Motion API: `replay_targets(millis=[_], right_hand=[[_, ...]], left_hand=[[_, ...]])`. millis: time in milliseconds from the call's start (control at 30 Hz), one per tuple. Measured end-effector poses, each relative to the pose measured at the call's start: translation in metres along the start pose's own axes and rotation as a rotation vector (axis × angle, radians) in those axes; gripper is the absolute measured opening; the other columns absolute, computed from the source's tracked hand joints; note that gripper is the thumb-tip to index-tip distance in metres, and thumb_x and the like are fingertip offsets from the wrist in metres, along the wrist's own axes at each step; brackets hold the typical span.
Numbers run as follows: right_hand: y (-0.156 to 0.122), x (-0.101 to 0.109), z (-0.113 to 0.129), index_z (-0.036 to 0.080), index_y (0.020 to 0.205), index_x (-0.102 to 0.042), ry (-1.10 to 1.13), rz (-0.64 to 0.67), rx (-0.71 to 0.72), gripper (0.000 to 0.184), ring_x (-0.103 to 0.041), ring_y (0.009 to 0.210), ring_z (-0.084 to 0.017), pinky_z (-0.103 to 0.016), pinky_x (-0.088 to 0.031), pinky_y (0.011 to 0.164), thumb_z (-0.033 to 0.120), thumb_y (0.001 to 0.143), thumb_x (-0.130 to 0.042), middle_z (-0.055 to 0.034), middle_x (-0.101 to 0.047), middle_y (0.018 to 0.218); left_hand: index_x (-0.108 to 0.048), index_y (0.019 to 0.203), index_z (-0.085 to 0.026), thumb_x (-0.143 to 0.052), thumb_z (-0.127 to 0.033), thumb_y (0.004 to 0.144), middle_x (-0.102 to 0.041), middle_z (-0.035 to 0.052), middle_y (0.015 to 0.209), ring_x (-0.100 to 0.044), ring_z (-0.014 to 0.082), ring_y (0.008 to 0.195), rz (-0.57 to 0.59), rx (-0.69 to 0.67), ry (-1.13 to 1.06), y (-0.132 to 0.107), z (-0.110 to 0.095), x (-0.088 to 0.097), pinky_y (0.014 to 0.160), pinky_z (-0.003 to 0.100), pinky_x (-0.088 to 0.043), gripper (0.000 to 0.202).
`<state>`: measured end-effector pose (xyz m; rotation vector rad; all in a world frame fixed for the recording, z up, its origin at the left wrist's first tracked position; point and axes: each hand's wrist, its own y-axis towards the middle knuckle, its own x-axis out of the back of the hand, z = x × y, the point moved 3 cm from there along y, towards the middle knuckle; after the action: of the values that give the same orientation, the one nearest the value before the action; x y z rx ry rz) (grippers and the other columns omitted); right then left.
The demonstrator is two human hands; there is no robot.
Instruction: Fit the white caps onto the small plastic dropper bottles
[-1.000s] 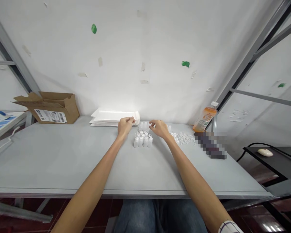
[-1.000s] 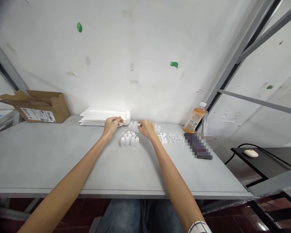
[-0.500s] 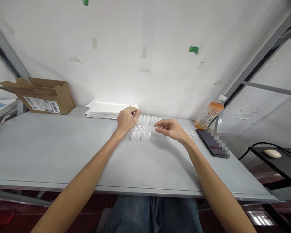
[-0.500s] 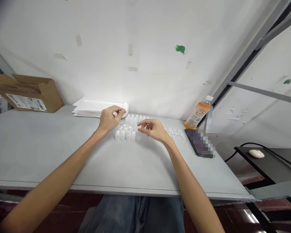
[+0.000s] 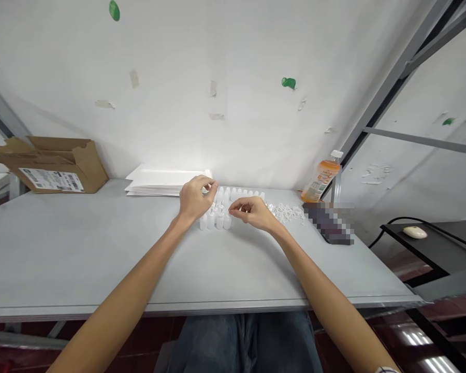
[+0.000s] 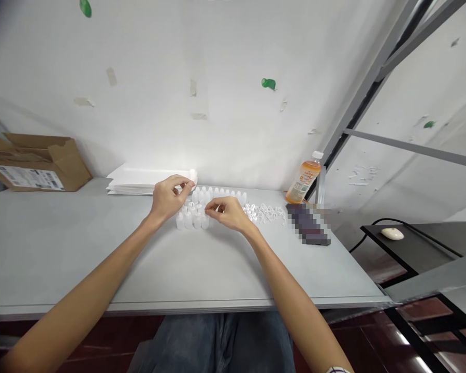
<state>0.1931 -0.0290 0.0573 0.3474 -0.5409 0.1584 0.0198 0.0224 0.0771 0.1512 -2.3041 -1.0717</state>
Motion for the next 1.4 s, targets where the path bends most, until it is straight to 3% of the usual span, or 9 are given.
replay_targets(millis=[267,467,633,767,900,1000,1167,1300,1400], right_hand=[[0.000,0.002,0.004,0.016,0.070,-0.068,-0.020,-0.009,0.034,0.011,-0.054,0.059,-0.010,-0.023,-0.041,0.055,0.019,0.073,-0.058,-0.0021,-0.067,0.072],[0.000,0.011,0.000,0.016,0.068,-0.067,0.005,-0.037,-0.022,0.010,-0.051,0.054,-0.009,-0.023,-0.041,0.053,0.019,0.071,-0.058,-0.0013,-0.064,0.067],[-0.001,0.019,-0.006,0.015,0.068,-0.066,0.041,0.014,-0.054,0.009,-0.052,0.051,-0.009,-0.023,-0.041,0.052,0.020,0.070,-0.058,0.0006,-0.060,0.061],[-0.001,0.028,-0.008,0.015,0.067,-0.064,0.073,-0.021,-0.079,0.008,-0.051,0.049,-0.009,-0.021,-0.039,0.049,0.020,0.068,-0.058,0.0018,-0.057,0.057],[-0.002,0.039,-0.010,0.014,0.067,-0.064,0.095,-0.064,-0.098,0.008,-0.049,0.048,-0.009,-0.020,-0.035,0.046,0.020,0.067,-0.058,0.0024,-0.054,0.053],[-0.003,0.048,-0.013,0.014,0.067,-0.063,0.107,-0.100,-0.106,0.007,-0.049,0.047,-0.009,-0.020,-0.033,0.043,0.019,0.065,-0.058,0.0022,-0.054,0.052],[-0.007,0.057,-0.016,0.015,0.065,-0.060,0.114,-0.148,-0.129,0.005,-0.051,0.047,-0.009,-0.019,-0.031,0.041,0.018,0.065,-0.057,0.0024,-0.053,0.050],[-0.007,0.055,-0.017,0.015,0.064,-0.059,0.171,-0.100,-0.131,0.003,-0.053,0.047,-0.010,-0.019,-0.033,0.041,0.017,0.064,-0.056,0.0019,-0.055,0.052],[-0.006,0.050,-0.015,0.015,0.064,-0.058,0.244,-0.064,-0.137,0.002,-0.055,0.046,-0.010,-0.019,-0.035,0.041,0.017,0.063,-0.057,0.0020,-0.056,0.053]], left_hand=[[-0.069,0.091,-0.020,-0.051,-0.025,0.087,-0.068,0.0045,0.094,-0.060,0.0133,0.072,-0.076,-0.170,0.068,-0.010,-0.023,0.001,0.057,0.024,-0.043,0.019],[-0.068,0.085,-0.020,-0.052,-0.023,0.087,-0.069,0.0046,0.086,-0.060,0.0182,0.081,-0.280,-0.205,0.134,-0.012,-0.032,0.009,0.061,0.028,-0.042,0.017],[-0.067,0.082,-0.020,-0.051,-0.020,0.087,-0.069,0.0039,0.084,-0.059,0.0190,0.081,-0.297,-0.210,0.124,-0.015,-0.036,0.009,0.066,0.030,-0.043,0.016],[-0.066,0.082,-0.020,-0.052,-0.017,0.086,-0.068,0.0041,0.083,-0.060,0.0184,0.079,-0.206,-0.322,0.088,-0.029,-0.052,-0.004,0.070,0.030,-0.045,0.014],[-0.066,0.085,-0.019,-0.051,-0.015,0.086,-0.068,0.0054,0.089,-0.060,0.0167,0.079,-0.030,-0.456,0.038,-0.053,-0.071,-0.025,0.064,0.027,-0.045,0.015],[-0.066,0.089,-0.019,-0.052,-0.015,0.085,-0.067,0.0050,0.090,-0.062,0.0159,0.080,0.072,-0.444,0.045,-0.069,-0.075,-0.040,0.061,0.026,-0.045,0.015],[-0.065,0.096,-0.020,-0.054,-0.022,0.087,-0.068,0.0047,0.096,-0.064,0.0159,0.078,0.247,-0.220,0.023,-0.080,-0.067,-0.056,0.057,0.025,-0.044,0.014],[-0.062,0.087,-0.019,-0.052,-0.030,0.089,-0.069,0.0023,0.078,-0.065,0.0154,0.066,0.448,0.055,-0.111,-0.080,-0.059,-0.063,0.060,0.025,-0.046,0.015],[-0.060,0.085,-0.019,-0.055,-0.038,0.087,-0.068,0.0019,0.071,-0.065,0.0178,0.069,0.470,0.160,-0.163,-0.077,-0.056,-0.063,0.063,0.027,-0.046,0.019]])
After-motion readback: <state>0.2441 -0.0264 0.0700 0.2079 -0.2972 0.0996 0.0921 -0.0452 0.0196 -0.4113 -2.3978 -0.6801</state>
